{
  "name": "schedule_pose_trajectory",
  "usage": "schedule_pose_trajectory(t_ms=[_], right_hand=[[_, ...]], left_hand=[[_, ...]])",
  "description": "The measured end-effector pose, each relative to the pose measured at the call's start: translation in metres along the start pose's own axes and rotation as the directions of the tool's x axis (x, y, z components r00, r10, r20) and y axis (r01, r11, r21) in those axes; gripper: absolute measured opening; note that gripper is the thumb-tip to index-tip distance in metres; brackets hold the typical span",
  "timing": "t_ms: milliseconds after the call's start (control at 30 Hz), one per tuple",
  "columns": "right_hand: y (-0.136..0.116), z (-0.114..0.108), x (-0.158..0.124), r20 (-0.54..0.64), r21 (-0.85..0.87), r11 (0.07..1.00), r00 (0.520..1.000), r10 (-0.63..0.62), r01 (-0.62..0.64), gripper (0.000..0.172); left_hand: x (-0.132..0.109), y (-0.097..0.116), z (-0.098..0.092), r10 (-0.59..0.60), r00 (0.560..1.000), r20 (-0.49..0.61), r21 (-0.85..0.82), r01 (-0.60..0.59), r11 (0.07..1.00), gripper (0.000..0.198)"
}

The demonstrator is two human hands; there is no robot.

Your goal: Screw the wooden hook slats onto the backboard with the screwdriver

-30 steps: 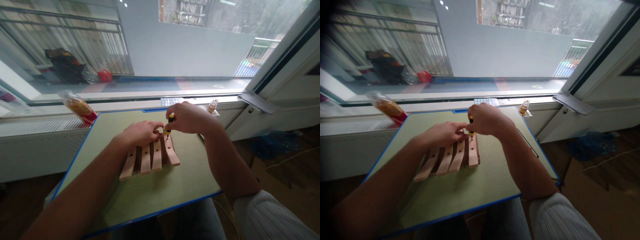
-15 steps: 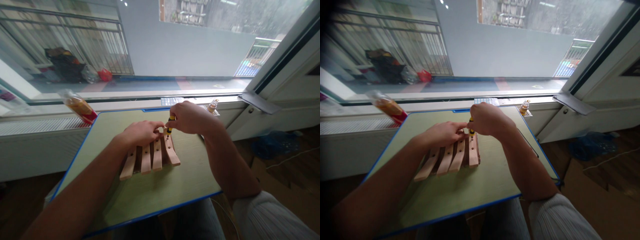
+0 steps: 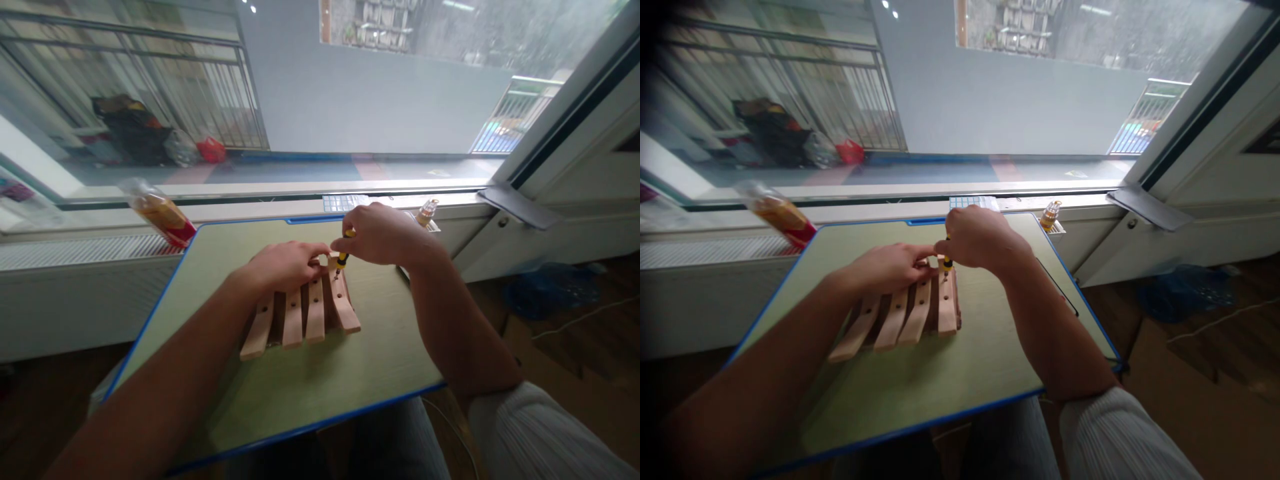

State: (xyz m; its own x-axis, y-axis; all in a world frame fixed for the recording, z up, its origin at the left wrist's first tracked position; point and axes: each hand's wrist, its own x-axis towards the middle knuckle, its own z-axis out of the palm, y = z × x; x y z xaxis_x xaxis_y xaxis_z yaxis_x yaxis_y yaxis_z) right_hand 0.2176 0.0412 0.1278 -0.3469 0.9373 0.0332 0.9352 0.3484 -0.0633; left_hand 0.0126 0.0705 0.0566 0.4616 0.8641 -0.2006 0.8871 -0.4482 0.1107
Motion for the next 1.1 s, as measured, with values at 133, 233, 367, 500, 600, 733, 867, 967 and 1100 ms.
schedule_pose_trajectory(t_ms=[133, 233, 367, 500, 600, 733, 867, 967, 1100], right_hand=[[0.001, -0.004, -0.006, 0.004, 0.024, 0.995, 0.995, -0.097, 0.097, 0.034], [0.001, -0.009, -0.01, 0.027, -0.002, 0.985, 0.985, -0.172, 0.172, 0.028], [-0.001, -0.011, -0.012, 0.038, -0.05, 0.987, 0.988, -0.149, 0.151, 0.024], [-0.001, -0.009, -0.009, 0.05, -0.069, 0.989, 0.99, -0.129, 0.132, 0.031], [-0.002, -0.008, -0.005, 0.057, -0.076, 0.994, 0.996, -0.074, 0.078, 0.04], [-0.005, -0.006, -0.001, 0.045, -0.018, 0.999, 0.998, 0.043, -0.042, 0.045], [-0.004, -0.004, 0.0, 0.038, -0.024, 0.999, 0.999, 0.038, -0.037, 0.047], [-0.002, -0.004, -0.002, 0.055, -0.026, 0.999, 0.998, -0.031, 0.032, 0.045], [0.001, -0.008, -0.007, 0.034, 0.004, 0.993, 0.992, -0.119, 0.119, 0.035]], left_hand=[[0.0, 0.0, 0.0, -0.002, 1.0, -0.004, -0.01, 0.002, 1.0, 0.052], [0.0, 0.0, 0.0, -0.004, 1.0, -0.001, -0.013, 0.004, 1.0, 0.053], [0.0, 0.001, -0.001, -0.011, 1.0, 0.013, -0.01, 0.012, 1.0, 0.054], [-0.002, 0.002, -0.002, -0.005, 1.0, 0.011, -0.007, 0.005, 1.0, 0.054], [-0.002, 0.002, -0.002, -0.002, 1.0, 0.006, -0.012, 0.003, 1.0, 0.053], [-0.001, 0.001, -0.001, -0.008, 1.0, -0.003, -0.003, 0.008, 1.0, 0.058], [0.0, 0.0, 0.001, -0.008, 1.0, -0.003, -0.005, 0.008, 1.0, 0.058], [-0.001, 0.0, 0.001, -0.015, 1.0, 0.001, -0.013, 0.015, 1.0, 0.056], [-0.001, 0.001, 0.0, 0.001, 1.0, 0.005, -0.027, 0.0, 1.0, 0.055]])
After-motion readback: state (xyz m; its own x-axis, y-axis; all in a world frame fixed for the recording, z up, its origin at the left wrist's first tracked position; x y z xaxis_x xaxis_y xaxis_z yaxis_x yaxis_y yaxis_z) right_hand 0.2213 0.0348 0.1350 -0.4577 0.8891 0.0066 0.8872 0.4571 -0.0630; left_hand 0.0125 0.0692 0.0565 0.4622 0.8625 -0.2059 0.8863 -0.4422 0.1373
